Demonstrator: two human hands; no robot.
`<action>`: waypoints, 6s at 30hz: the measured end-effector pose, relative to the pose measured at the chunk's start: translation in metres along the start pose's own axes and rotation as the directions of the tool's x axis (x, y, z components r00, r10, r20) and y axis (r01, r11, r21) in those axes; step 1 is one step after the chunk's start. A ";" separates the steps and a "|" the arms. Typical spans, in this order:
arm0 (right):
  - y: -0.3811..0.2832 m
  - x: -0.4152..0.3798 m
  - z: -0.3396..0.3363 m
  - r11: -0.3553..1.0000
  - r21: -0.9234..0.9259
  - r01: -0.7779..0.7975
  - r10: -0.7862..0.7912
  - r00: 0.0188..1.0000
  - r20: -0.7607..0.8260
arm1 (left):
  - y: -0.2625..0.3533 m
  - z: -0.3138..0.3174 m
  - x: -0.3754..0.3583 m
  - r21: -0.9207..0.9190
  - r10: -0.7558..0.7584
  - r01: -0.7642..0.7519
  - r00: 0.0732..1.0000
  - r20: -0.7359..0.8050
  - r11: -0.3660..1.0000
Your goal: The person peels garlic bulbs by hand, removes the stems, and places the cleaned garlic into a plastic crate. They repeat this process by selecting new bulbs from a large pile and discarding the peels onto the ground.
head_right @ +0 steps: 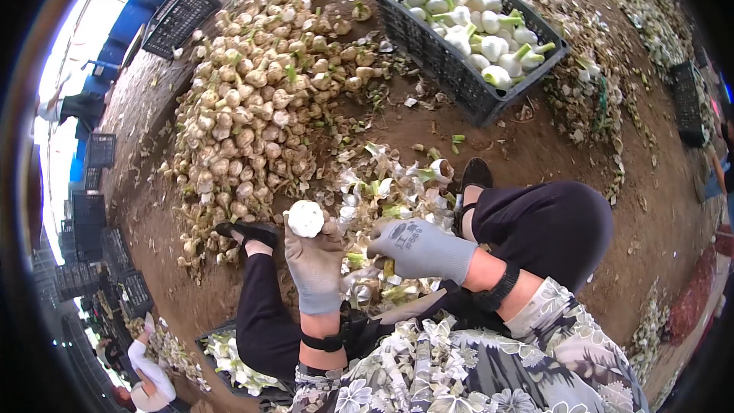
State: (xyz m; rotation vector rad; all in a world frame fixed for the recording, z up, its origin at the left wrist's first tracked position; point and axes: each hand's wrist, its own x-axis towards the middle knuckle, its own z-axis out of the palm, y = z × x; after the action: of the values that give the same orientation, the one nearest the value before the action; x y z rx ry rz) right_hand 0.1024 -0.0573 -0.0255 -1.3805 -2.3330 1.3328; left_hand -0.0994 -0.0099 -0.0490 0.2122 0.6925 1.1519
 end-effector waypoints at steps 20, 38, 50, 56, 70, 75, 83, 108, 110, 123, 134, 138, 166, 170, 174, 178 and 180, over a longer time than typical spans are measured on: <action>-0.010 0.012 -0.003 0.998 -0.025 0.051 -0.056 0.960 -0.276 | 0.194 -0.142 -0.106 -0.208 0.794 -0.880 0.475 -0.380 0.427; 0.007 0.024 0.004 0.996 0.032 -0.084 0.088 0.984 -0.153 | 0.048 -0.138 0.259 0.809 0.207 -0.054 0.955 0.214 -0.585; 0.011 0.031 0.006 0.995 0.074 -0.060 0.068 0.992 -0.104 | 0.044 -0.163 0.240 0.745 -0.039 0.058 0.993 -0.111 -0.664; 0.008 0.024 0.015 0.999 0.033 -0.023 0.029 0.985 -0.172 | 0.059 -0.173 0.198 0.993 0.213 -0.036 0.975 0.061 -0.116; -0.021 0.008 -0.017 0.055 0.984 0.169 0.448 0.877 -0.175 | 0.006 0.041 0.011 0.615 0.084 -0.379 0.888 0.453 0.692; -0.006 0.001 -0.008 0.341 0.933 0.113 0.507 0.814 -0.284 | 0.001 0.046 0.000 0.620 0.106 -0.781 0.624 0.774 0.069; -0.018 -0.013 -0.032 0.263 0.940 0.219 0.413 0.854 -0.315 | -0.001 0.050 -0.003 0.545 0.115 -0.835 0.536 0.836 -0.076; -0.010 -0.010 -0.025 0.783 0.590 0.197 0.215 0.805 -0.554 | 0.000 0.037 0.000 0.521 -0.292 0.207 0.952 0.087 0.828; -0.014 -0.011 -0.027 0.380 0.906 0.188 0.282 0.909 -0.307 | -0.004 0.028 0.009 0.257 -0.481 0.451 0.874 0.065 0.855; -0.010 -0.020 -0.034 0.495 0.835 0.241 0.225 0.892 -0.391 | -0.006 0.042 -0.004 0.615 -0.045 -0.150 0.956 0.289 0.774; -0.008 -0.023 -0.032 0.437 0.884 0.166 0.075 0.973 -0.220 | -0.002 0.048 0.004 -0.081 -0.034 0.049 0.984 0.177 0.995; -0.013 -0.020 -0.023 0.640 0.762 0.094 -0.138 0.990 -0.007 | 0.008 0.024 0.028 -0.279 0.145 -0.093 0.974 0.172 0.956; -0.002 0.015 0.013 0.997 -0.018 -0.077 0.076 0.996 -0.052 | 0.163 -0.072 0.036 -0.001 0.535 -0.543 0.829 -0.162 0.840; 0.011 0.015 0.022 0.997 -0.071 -0.019 0.011 0.995 -0.104 | 0.111 -0.101 0.127 0.413 0.337 -0.254 0.931 -0.141 0.874; 0.022 0.008 0.043 0.988 -0.146 -0.043 0.028 0.994 -0.102 | 0.073 -0.148 0.194 0.880 0.284 -0.053 0.954 -0.095 0.472; 0.035 0.014 0.063 1.000 -0.022 0.006 -0.009 0.991 -0.130 | 0.062 -0.260 0.265 0.928 0.397 0.024 0.908 0.135 -0.372; 0.042 0.018 0.077 0.995 0.022 0.094 -0.084 0.961 -0.263 | 0.064 -0.231 0.263 0.891 0.328 0.206 0.942 -0.069 -0.405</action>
State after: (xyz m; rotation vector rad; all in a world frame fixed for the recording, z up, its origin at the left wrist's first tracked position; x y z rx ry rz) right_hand 0.0813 -0.0829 -0.1086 -1.3330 -2.1596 1.0863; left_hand -0.2279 0.2075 -0.3002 1.7360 1.9988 0.1951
